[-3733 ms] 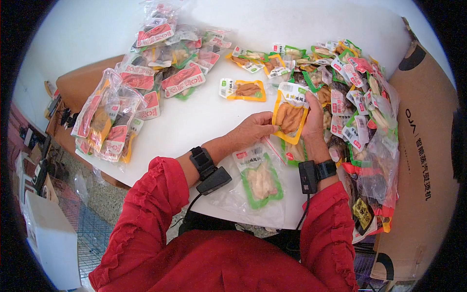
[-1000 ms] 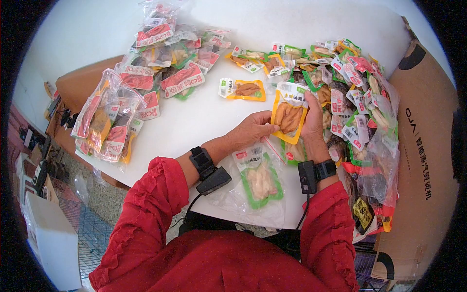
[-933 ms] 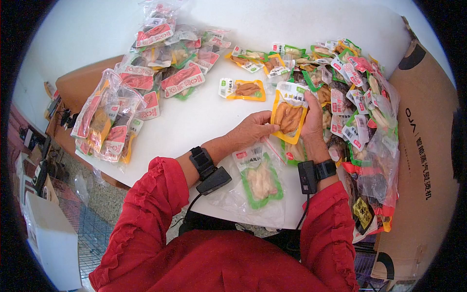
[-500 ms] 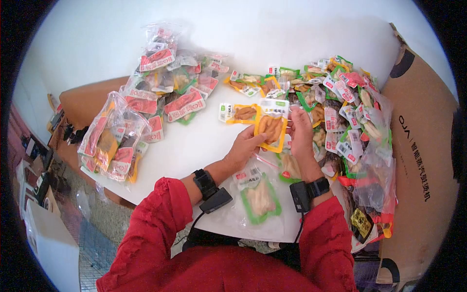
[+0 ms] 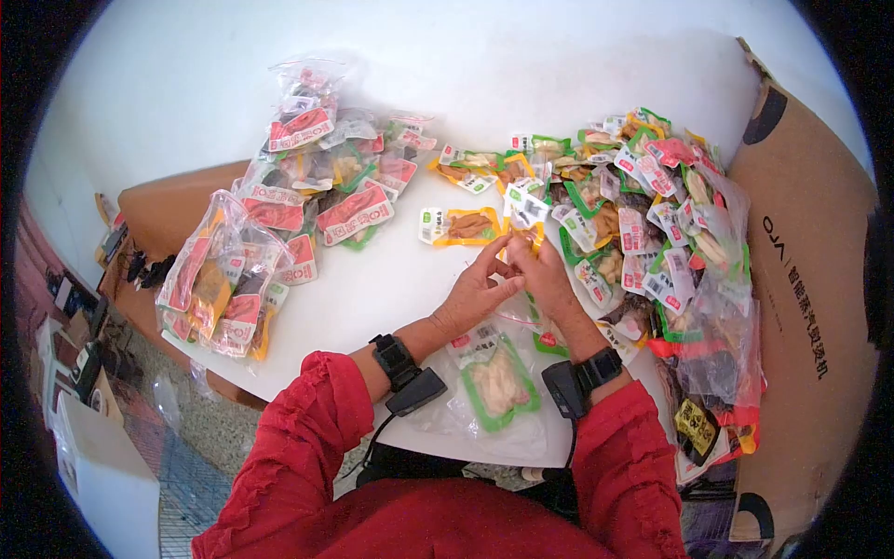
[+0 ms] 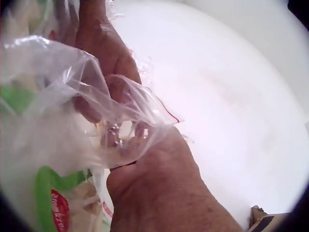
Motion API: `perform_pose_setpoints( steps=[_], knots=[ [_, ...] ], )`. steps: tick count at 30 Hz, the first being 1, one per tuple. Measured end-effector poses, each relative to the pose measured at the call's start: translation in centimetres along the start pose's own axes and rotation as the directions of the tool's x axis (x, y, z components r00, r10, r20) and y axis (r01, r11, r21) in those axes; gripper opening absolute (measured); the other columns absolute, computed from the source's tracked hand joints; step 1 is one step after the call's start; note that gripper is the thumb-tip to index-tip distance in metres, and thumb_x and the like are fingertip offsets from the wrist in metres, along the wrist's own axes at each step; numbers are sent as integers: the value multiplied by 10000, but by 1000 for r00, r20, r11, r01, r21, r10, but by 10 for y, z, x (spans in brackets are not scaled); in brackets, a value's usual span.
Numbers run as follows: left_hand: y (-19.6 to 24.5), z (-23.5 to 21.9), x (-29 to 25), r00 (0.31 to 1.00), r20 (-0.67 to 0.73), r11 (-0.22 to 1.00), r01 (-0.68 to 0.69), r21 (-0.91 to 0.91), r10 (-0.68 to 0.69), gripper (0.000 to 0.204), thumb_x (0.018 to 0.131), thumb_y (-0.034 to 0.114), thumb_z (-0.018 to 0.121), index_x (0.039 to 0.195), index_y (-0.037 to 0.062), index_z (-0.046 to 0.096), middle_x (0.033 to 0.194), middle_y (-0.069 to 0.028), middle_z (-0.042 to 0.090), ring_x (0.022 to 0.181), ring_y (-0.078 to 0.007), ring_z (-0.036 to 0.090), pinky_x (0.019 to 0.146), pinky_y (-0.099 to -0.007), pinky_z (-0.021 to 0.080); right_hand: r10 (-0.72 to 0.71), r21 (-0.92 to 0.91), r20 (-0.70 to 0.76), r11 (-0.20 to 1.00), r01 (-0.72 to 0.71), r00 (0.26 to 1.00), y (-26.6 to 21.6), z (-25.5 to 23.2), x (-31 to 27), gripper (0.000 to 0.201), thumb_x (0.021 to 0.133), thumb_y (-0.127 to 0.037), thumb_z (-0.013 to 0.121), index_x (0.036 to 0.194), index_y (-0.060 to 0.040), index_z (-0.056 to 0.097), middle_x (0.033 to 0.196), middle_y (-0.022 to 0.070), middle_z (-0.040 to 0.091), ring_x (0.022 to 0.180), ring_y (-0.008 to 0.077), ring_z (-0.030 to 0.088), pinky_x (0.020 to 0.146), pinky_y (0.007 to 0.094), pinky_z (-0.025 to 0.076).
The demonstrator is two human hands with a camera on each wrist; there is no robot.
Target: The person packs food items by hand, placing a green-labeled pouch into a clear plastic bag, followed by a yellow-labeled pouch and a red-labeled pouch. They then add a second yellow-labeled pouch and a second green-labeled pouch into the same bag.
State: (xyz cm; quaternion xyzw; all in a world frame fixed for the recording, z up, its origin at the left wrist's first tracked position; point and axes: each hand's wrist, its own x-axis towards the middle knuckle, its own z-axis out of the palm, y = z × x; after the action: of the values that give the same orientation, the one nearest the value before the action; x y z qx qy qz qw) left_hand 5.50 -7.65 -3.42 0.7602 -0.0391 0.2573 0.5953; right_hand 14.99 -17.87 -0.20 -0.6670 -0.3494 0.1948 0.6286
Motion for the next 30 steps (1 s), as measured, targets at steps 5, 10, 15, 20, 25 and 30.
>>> perform_pose_setpoints(
  steps=[5,10,15,20,25,30],
  knots=[
    [8,-7,0,961,0,943,271,-195,-276,437,845,243,547,1200,70,359,797,-24,517,584,-51,437,505,-190,377,112,341,-242,940,-24,964,-5,-3,-2,388,851,-344,496,1042,-6,490,959,75,529,873,136,512,767,268,412],
    [10,-3,1,943,-67,904,290,-316,-326,288,872,223,501,1084,52,406,786,-3,504,518,-29,384,439,-167,309,64,550,-254,831,90,965,12,-12,10,329,887,-310,447,1037,-20,488,970,70,540,856,146,559,750,283,460],
    [24,-4,0,940,-44,904,313,-292,-339,224,870,218,510,1017,60,452,695,36,460,509,-25,378,434,-166,305,65,611,-54,791,-19,996,-5,-3,-2,344,864,-318,471,1022,-15,507,932,55,542,856,137,540,767,265,433],
    [11,-7,0,935,25,857,336,-391,-355,211,865,205,518,1037,82,512,674,54,470,501,-17,377,428,-162,316,14,536,-54,844,17,998,-3,-9,-1,282,846,-260,488,988,-19,529,911,43,555,843,128,540,758,265,436],
    [13,-5,1,941,38,860,324,-394,-337,237,849,202,543,1050,82,509,700,54,486,496,-14,372,427,-157,312,4,526,-70,850,33,998,-2,-10,2,254,832,-224,498,972,-18,545,899,35,561,838,122,537,759,263,433],
    [27,-3,0,933,50,848,347,-401,-357,225,828,188,578,1003,74,494,683,58,447,515,-20,363,439,-166,289,-19,537,-34,843,35,999,-9,-8,-2,237,827,-208,506,975,-29,552,904,23,561,826,110,531,756,260,429]
  ],
)
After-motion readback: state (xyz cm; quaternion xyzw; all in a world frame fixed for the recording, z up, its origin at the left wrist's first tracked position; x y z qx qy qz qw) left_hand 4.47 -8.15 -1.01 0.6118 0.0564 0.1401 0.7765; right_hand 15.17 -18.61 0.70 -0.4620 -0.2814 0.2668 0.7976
